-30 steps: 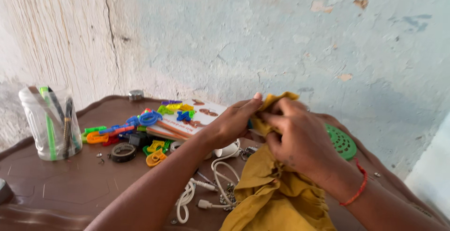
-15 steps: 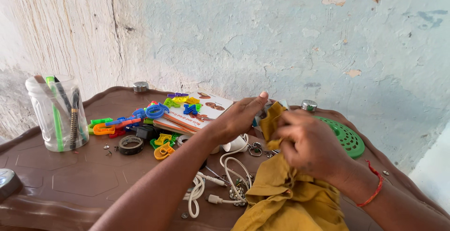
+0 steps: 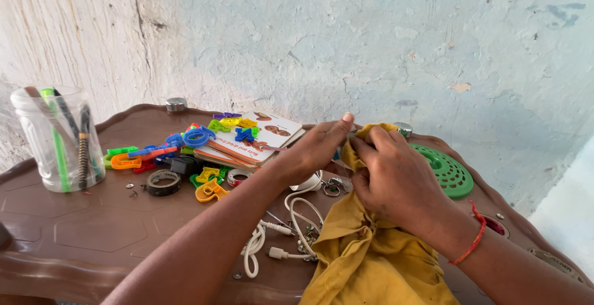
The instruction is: The person sorts small items on a low brown table, handling a white charger, a red utility knife, a green plastic basket, and a yellow cloth. They place the knife and charger into the basket, then wipe the table surface with the cloth.
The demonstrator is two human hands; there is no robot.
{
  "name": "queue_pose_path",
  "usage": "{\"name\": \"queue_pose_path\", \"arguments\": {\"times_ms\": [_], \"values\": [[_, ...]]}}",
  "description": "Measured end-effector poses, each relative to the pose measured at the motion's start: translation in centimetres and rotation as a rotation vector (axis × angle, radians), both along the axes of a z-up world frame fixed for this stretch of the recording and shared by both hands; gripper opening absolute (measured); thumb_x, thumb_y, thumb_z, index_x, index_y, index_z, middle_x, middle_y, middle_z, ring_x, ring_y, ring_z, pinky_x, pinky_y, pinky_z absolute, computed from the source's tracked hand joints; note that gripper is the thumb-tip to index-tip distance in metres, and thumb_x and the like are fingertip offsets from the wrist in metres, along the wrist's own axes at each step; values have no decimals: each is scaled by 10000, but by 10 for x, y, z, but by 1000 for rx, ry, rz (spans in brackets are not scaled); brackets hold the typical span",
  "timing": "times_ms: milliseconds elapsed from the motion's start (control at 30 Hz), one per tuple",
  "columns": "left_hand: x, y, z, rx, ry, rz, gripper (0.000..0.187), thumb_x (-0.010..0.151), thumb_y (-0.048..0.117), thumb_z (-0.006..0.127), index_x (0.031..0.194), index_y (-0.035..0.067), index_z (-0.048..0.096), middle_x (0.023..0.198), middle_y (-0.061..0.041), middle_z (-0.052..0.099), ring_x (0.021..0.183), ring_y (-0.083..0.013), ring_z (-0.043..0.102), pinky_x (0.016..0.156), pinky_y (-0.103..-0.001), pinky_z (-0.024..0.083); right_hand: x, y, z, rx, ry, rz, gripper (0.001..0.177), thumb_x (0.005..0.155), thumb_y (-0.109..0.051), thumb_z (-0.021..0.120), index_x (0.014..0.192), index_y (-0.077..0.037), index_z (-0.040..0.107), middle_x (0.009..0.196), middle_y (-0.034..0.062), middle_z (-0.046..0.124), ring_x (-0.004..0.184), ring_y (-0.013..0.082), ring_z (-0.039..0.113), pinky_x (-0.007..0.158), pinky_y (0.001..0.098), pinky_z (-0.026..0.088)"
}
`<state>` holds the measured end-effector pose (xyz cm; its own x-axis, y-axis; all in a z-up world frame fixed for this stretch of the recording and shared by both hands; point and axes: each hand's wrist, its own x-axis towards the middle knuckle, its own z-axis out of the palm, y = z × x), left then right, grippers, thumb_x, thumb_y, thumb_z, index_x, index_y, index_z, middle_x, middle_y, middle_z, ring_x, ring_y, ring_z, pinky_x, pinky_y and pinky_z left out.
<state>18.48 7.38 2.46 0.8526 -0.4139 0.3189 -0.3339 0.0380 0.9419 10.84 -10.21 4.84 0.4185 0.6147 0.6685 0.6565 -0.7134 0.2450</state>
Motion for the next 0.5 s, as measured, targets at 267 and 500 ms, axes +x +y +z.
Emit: {"name": "queue_pose_path", "arguments": {"times_ms": [267,500], "values": [[3,19,10,-139,53,62,610,1013,513,446,1254,-12,640,1096,-127,727,957,-226,742,753,-399,677,21,-31,8,283,8,193,239,870,-73,571,983,62,733,913,127,622,777,221,628,690,361,556],[3,20,9,-140,-17,33,391,947,177,656,1296,0,655,1083,-126,763,918,-229,772,708,-370,667,41,-44,12,348,208,142,323,875,-81,637,1160,-7,769,1005,91,663,809,171,651,712,317,557]]}}
